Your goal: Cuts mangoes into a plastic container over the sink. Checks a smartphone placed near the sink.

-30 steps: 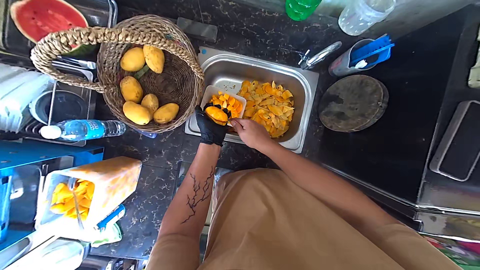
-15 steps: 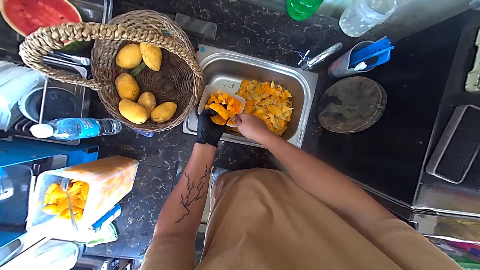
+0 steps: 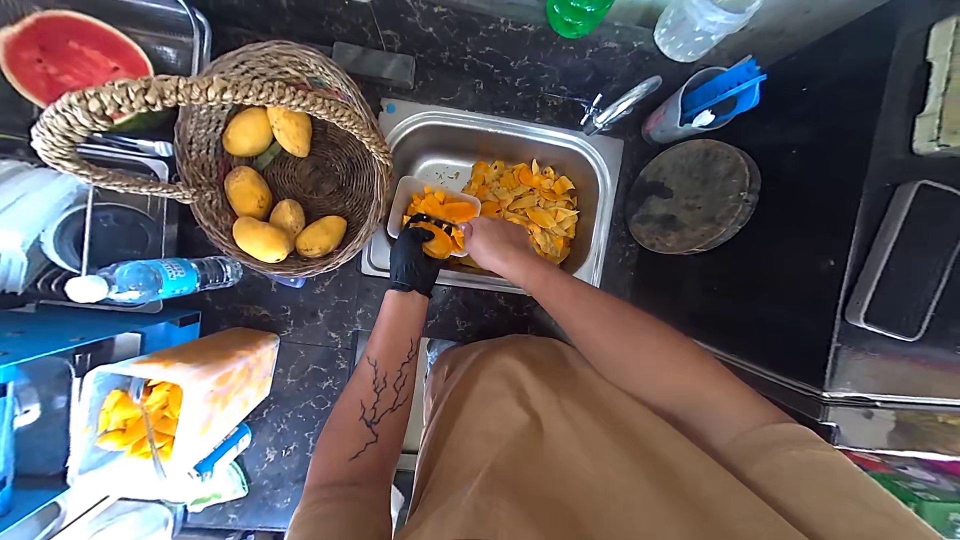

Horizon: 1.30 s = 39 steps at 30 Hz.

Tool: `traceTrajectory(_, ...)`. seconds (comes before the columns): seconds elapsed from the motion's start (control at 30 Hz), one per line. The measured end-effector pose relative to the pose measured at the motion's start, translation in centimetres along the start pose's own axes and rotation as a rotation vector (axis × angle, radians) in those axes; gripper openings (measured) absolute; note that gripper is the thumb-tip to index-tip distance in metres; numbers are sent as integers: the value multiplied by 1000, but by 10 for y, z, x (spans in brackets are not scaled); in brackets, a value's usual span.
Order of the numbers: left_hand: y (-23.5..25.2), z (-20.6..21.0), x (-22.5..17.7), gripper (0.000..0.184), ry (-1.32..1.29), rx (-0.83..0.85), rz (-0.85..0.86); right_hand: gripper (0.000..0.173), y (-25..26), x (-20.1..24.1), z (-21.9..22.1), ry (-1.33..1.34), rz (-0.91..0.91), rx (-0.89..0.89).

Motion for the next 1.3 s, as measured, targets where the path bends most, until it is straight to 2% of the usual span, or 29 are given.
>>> traceTrajectory(0.1,-8,-3,-9,52,-128,100,-98,52,-3,-7,-7,10,-58,-51)
traceTrajectory(0.2,-24,-4,-24,48,-241,244,-187,53,-12,-13,-15,196,-255,-42)
traceTrajectory(0.23,-27,-6,-26,51,-240,324,-196,52,-16,-16,-16,255,-342,-27)
traceTrajectory(0.3,-32,-10,-27,72,-222,482,-209,48,-25,-22,-17,287,-486,-29)
traceTrajectory(0.33,-35,-10,-28,77,-180,525,-205,46,-30,-24,-17,270,-534,-37)
traceTrajectory(0.43,-40,-7,-29,76,-24,553,-175,43,-39,-25,-15,191,-581,-34)
traceTrajectory(0.53,-43,-4,-29,81,126,520,-118,41,-34,-27,-10,143,-557,-73)
traceTrajectory(0.67,-42,-1,-25,65,226,372,-100,39,-32,-27,-1,58,-526,-339)
traceTrajectory(0.73,-44,2,-26,56,241,293,-116,39,-29,-27,1,32,-491,-416)
traceTrajectory(0.8,-45,4,-23,57,275,251,-126,40,-20,-29,3,40,-430,-356)
traceTrajectory(0.93,-41,1,-22,71,218,175,-168,52,-10,-31,0,109,-226,-20)
traceTrajectory(1.07,-34,-7,-15,53,33,89,-241,58,-1,-31,7,295,-131,201)
traceTrajectory(1.2,-25,-9,-8,35,39,148,-200,59,-3,-35,4,305,-64,160)
traceTrajectory(1.3,-22,-12,-4,32,171,10,-148,55,-16,-35,1,365,-181,38)
Point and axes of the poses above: each hand's wrist, its own y-axis towards the middle knuckle, its own z-axis out of the palm, x = y × z, the point moved 5 cm from there along y, towards the middle knuckle, and after that the axes turned 8 degrees about z, right-handed, at the moved point
